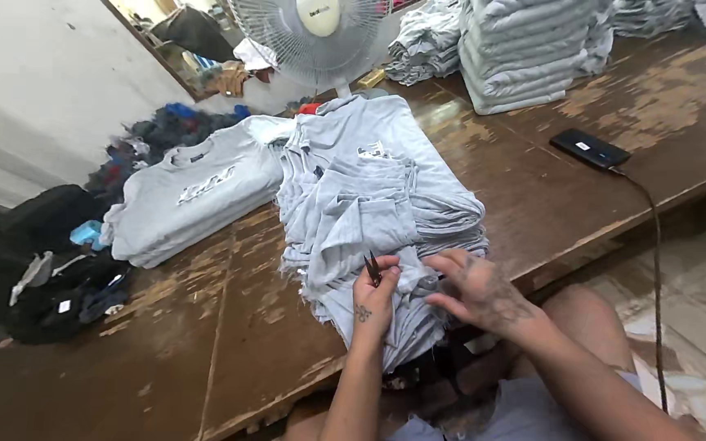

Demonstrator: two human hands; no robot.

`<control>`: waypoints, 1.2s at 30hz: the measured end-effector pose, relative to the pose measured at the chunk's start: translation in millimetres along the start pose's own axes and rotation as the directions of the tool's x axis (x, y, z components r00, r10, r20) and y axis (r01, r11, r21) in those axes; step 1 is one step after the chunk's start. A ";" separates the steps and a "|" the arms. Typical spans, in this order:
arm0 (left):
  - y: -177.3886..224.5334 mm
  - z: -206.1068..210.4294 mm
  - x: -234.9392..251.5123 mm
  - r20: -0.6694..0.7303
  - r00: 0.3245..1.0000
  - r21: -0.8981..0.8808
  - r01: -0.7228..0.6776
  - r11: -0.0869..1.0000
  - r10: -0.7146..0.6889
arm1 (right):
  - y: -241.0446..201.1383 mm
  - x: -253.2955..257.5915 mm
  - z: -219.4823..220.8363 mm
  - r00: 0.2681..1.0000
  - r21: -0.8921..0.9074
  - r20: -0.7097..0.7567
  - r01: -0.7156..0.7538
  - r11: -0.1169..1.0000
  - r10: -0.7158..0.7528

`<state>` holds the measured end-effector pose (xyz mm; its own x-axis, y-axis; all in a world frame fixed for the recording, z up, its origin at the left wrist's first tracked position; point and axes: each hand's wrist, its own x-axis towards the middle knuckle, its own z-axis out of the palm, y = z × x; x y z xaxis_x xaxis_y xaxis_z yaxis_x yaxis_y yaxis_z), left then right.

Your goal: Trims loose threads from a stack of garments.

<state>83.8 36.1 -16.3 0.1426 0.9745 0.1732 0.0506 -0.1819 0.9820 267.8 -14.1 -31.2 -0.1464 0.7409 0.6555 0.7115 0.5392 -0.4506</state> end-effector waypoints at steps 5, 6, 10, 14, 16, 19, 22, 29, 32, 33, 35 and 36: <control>-5.4 -13.1 -8.6 0.105 0.991 -0.033 -0.079 0.996 0.082 | 19.6 -12.8 -10.9 0.993 0.204 -0.066 -0.085 0.975 0.100; -6.3 -14.3 -9.7 0.118 0.989 -0.044 -0.083 0.996 0.087 | 24.5 -19.2 -21.0 0.993 0.188 -0.029 -0.110 0.976 0.117; -3.9 -8.3 -6.2 0.062 0.998 -0.066 -0.024 0.998 0.028 | 23.8 -24.5 -43.8 0.980 0.042 0.100 -0.175 0.984 0.170; -4.7 -4.6 -4.7 0.053 0.998 -0.062 -0.030 0.998 0.033 | -3.3 -2.9 -16.9 0.958 0.145 0.170 -0.256 0.956 0.231; -6.2 -6.7 -6.6 0.087 0.994 -0.039 -0.057 0.998 0.060 | -4.1 2.0 6.4 0.981 0.137 0.097 -0.180 0.974 0.167; -2.4 -19.1 -10.7 0.217 0.973 0.162 -0.110 0.981 0.073 | 4.4 -3.4 2.3 0.986 0.094 0.088 -0.149 0.984 0.141; 2.0 -36.4 -15.4 0.351 0.936 0.427 -0.194 0.883 0.036 | 18.3 -25.2 -28.6 0.973 0.117 0.183 -0.163 0.980 0.140; 10.4 -45.1 0.4 0.319 0.945 0.371 -0.196 0.908 0.074 | 8.1 -32.9 -67.5 0.880 -0.161 0.279 -0.353 0.922 0.385; 13.3 -35.0 10.7 0.217 0.968 0.230 -0.174 0.958 0.123 | -11.2 -8.9 -37.0 0.927 0.013 0.207 -0.321 0.947 0.312; 14.7 -30.0 11.8 0.214 0.966 0.198 -0.191 0.961 0.148 | -13.2 -4.1 -23.1 0.948 0.050 0.168 -0.281 0.958 0.269; 19.4 -21.4 8.5 0.273 0.944 0.226 -0.252 0.941 0.187 | -10.1 -0.8 0.6 0.974 0.085 0.108 -0.208 0.974 0.199; 22.1 -20.2 4.4 0.320 0.925 0.287 -0.301 0.909 0.206 | -5.9 -3.3 9.2 0.984 0.081 0.065 -0.170 0.982 0.165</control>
<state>65.5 39.1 7.7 0.4588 0.8218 0.3380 0.2865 -0.4968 0.8192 257.8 -16.1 -36.3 -0.0713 0.8442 0.5313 0.6681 0.4359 -0.6030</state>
